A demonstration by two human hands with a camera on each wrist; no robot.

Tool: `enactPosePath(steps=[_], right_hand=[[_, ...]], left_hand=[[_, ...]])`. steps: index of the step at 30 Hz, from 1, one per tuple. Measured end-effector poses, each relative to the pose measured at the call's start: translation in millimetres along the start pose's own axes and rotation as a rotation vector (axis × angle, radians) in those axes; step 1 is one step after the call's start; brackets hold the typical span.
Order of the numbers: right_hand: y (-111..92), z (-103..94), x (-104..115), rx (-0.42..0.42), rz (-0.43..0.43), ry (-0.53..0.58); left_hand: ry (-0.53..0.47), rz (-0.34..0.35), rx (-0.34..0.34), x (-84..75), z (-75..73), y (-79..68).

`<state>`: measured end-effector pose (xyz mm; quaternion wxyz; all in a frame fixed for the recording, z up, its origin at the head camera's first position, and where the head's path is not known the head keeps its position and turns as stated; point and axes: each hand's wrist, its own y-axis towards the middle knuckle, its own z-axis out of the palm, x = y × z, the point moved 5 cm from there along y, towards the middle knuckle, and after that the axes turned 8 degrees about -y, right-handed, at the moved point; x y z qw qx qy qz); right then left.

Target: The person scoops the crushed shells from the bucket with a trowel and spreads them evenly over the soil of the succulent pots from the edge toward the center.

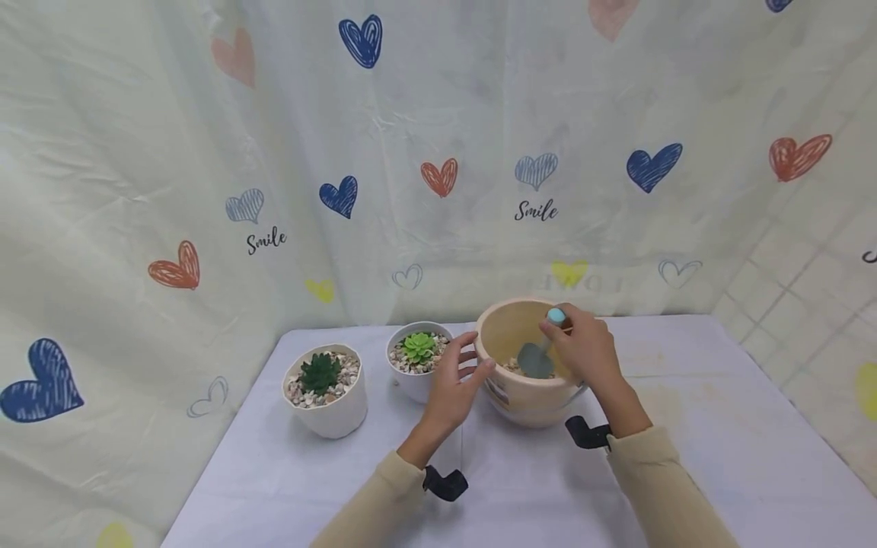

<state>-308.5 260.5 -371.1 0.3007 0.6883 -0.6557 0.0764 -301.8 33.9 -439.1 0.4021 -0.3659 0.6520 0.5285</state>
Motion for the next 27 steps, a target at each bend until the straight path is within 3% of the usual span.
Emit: enactPosePath(steps=[8, 14, 27], right_hand=[[1, 5.6, 1, 0.04, -0.036, -0.022], [2, 4.3, 0, 0.068, -0.032, -0.002], [2, 2.8, 4, 0.101, -0.015, 0.018]], left_hand=[[-0.153, -0.114, 0.045, 20.2, 10.4, -0.1], [-0.212, -0.127, 0.071, 24.6, 13.7, -0.2], [-0.222, -0.144, 0.06, 29.2, 13.6, 1.9]])
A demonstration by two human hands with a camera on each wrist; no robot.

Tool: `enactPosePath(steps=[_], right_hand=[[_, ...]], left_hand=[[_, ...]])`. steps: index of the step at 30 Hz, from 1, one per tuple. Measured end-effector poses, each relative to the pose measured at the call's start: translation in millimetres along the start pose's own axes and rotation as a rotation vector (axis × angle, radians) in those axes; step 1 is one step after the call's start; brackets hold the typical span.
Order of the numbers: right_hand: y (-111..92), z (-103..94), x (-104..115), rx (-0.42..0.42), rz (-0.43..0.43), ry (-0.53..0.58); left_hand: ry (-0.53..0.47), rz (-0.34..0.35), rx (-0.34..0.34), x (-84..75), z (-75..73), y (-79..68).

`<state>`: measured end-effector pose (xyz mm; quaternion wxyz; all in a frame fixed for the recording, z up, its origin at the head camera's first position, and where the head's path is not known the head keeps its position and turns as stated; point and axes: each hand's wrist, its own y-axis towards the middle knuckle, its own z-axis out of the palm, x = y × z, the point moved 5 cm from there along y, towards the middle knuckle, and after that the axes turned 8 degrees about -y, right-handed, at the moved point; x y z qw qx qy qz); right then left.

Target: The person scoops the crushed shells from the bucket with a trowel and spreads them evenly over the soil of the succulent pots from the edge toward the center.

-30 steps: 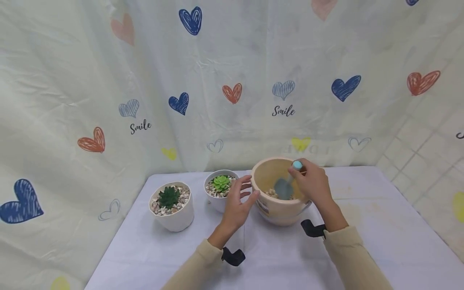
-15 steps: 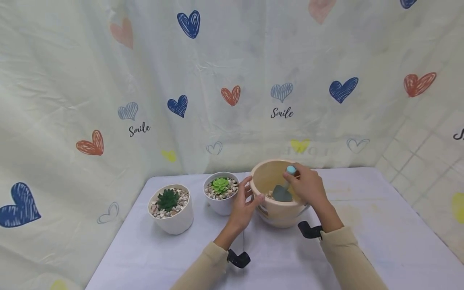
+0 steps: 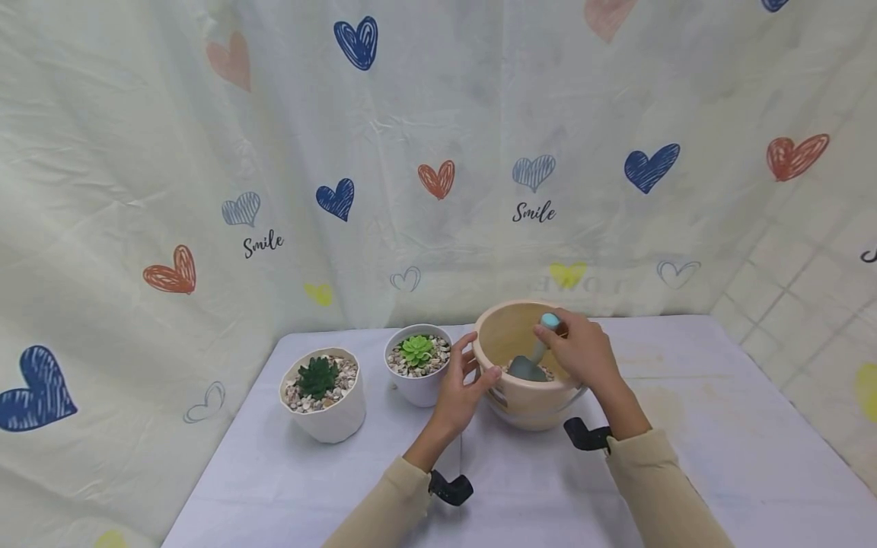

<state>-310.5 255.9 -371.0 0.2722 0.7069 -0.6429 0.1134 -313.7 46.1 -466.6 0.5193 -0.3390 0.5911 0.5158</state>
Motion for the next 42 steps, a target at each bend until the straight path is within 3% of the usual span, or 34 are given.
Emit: enactPosePath(steps=[7, 14, 19, 29, 42], right_hand=[[2, 2.7, 5, 0.081, 0.028, 0.087], [4, 4.5, 2, 0.111, 0.054, 0.131], [4, 4.1, -2, 0.116, 0.083, 0.233], [6, -3.1, -9, 0.05, 0.116, 0.414], [5, -7.6, -22, -0.108, 0.197, 0.637]], left_hand=[[0.005, -0.004, -0.007, 1.3, -0.7, -0.9], [0.012, -0.008, -0.008, -0.3, -0.3, -2.1], [0.006, -0.011, -0.007, -1.1, 0.4, -2.6], [-0.005, 0.001, 0.004, -0.6, -0.1, -0.8], [-0.01, -0.002, 0.015, 1.8, -0.7, -0.8]])
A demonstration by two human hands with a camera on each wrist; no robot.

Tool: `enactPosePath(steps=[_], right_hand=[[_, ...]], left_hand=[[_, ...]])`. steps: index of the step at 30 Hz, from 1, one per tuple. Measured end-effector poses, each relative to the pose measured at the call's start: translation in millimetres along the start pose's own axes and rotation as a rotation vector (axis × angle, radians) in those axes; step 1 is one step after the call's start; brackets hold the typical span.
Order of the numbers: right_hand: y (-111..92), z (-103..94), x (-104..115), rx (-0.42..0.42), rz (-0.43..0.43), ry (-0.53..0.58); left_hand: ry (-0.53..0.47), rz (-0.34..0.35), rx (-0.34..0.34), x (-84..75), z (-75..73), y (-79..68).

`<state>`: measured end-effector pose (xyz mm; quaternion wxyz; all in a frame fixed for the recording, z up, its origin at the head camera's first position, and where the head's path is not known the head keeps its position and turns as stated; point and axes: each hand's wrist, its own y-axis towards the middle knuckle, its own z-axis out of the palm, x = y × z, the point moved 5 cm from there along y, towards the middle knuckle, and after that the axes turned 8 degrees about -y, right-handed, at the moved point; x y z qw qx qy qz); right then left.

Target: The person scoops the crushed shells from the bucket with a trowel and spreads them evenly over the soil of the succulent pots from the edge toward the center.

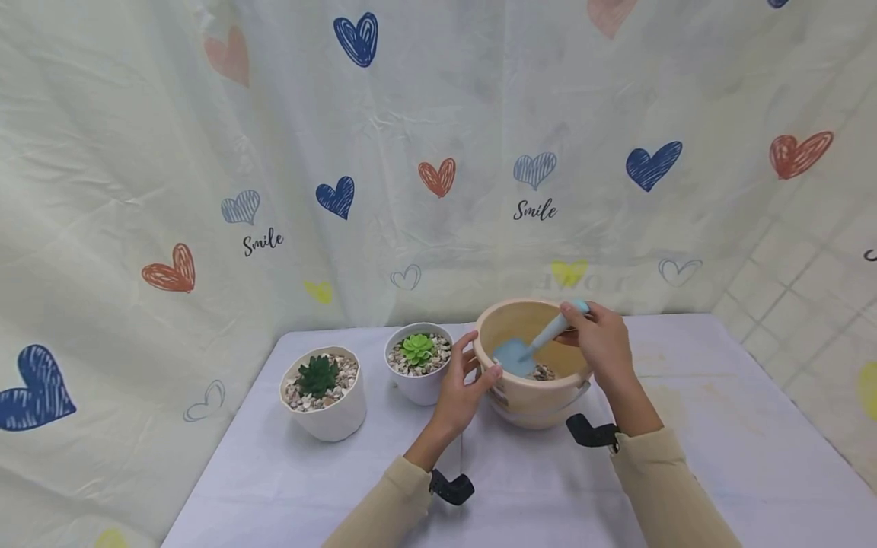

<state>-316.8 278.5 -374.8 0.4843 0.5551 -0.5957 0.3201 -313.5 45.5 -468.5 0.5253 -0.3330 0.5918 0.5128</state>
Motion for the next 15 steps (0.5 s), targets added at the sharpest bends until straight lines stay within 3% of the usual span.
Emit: enactPosePath(steps=[7, 15], right_hand=[[-2, -6.0, -4, -0.038, 0.075, 0.216], [-5, -11.8, -6, -0.082, 0.096, 0.247]], left_hand=[[-0.003, -0.006, -0.007, -1.3, 0.3, -1.8], [-0.014, 0.01, -0.008, -1.2, 0.0, -0.6]])
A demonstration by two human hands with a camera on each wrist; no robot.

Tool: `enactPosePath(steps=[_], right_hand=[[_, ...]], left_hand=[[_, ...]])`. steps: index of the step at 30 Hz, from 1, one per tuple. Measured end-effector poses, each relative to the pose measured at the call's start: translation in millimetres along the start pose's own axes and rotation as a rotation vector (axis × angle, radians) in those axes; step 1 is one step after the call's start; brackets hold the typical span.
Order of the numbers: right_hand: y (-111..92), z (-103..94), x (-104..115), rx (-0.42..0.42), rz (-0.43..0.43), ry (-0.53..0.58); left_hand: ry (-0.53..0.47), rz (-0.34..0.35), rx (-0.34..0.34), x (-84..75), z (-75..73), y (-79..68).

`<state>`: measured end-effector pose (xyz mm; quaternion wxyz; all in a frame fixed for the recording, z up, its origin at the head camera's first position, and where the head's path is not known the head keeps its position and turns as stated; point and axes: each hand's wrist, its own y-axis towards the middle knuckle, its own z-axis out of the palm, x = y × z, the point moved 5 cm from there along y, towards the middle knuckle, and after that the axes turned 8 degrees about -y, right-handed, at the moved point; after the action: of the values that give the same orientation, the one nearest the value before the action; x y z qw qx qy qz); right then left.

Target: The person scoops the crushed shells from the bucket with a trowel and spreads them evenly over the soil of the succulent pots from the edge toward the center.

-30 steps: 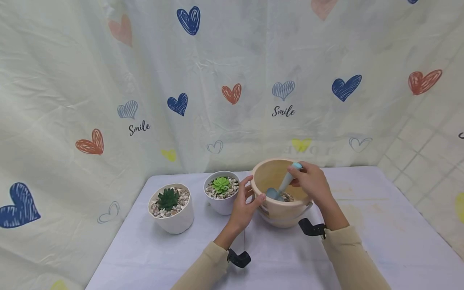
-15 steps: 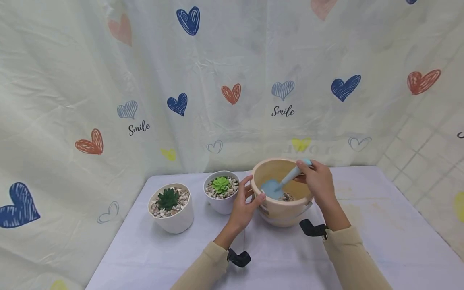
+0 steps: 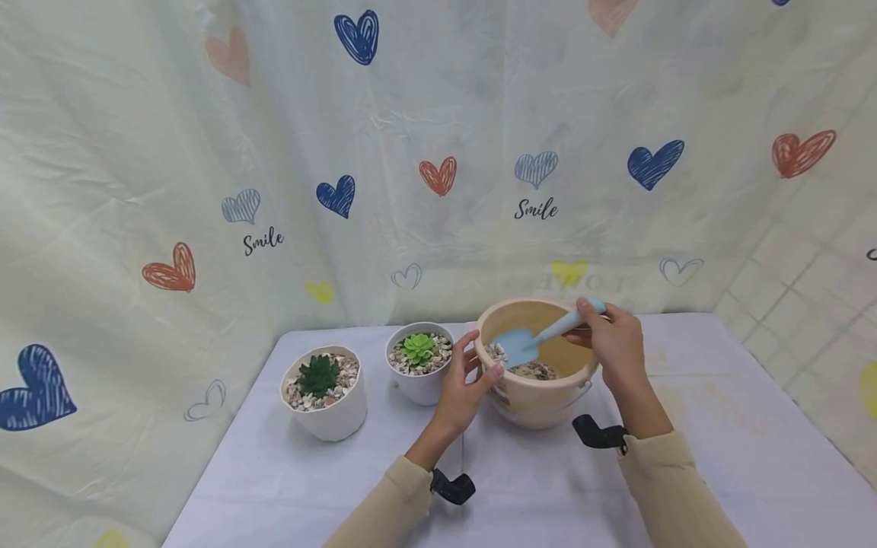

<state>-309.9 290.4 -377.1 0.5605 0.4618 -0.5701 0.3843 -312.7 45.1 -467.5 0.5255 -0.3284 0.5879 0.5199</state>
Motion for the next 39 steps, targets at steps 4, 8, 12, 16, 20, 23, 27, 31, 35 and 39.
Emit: enactPosePath(steps=[4, 8, 12, 16, 20, 23, 27, 31, 35, 39], right_hand=[[-1, -3.7, -1, -0.023, 0.015, 0.036], [-1, -9.0, -4, -0.048, 0.04, 0.078], [-1, -15.1, -6, -0.06, 0.057, 0.133], [-1, -19.1, -8, -0.05, 0.066, 0.177], [-1, -20.7, -9, -0.026, 0.07, 0.207], [-1, -21.0, -9, -0.017, 0.075, 0.219], [-2, -20.9, -9, -0.015, 0.079, 0.238], [-3, -20.9, -9, -0.017, 0.079, 0.255], [-3, -21.0, -9, -0.019, 0.084, 0.272], [-4, -21.0, -9, -0.023, 0.09, 0.305]], left_hand=[[0.001, 0.001, -0.006, 0.4, 0.0, 0.6], [0.009, -0.007, -0.011, -0.4, 0.4, 0.1], [0.009, -0.011, -0.01, -0.7, 0.9, -0.2], [0.009, -0.012, -0.012, -0.6, 1.1, -0.1], [0.017, -0.016, -0.012, -0.7, 1.1, 0.1], [0.013, -0.015, -0.007, -0.5, 1.2, 0.2], [0.012, -0.008, -0.002, -0.8, 1.3, 0.3], [0.016, -0.004, 0.002, -0.7, 1.5, 0.4], [0.01, -0.003, 0.009, 0.0, 1.4, 0.7], [0.008, -0.018, 0.036, -2.1, -0.1, 0.8]])
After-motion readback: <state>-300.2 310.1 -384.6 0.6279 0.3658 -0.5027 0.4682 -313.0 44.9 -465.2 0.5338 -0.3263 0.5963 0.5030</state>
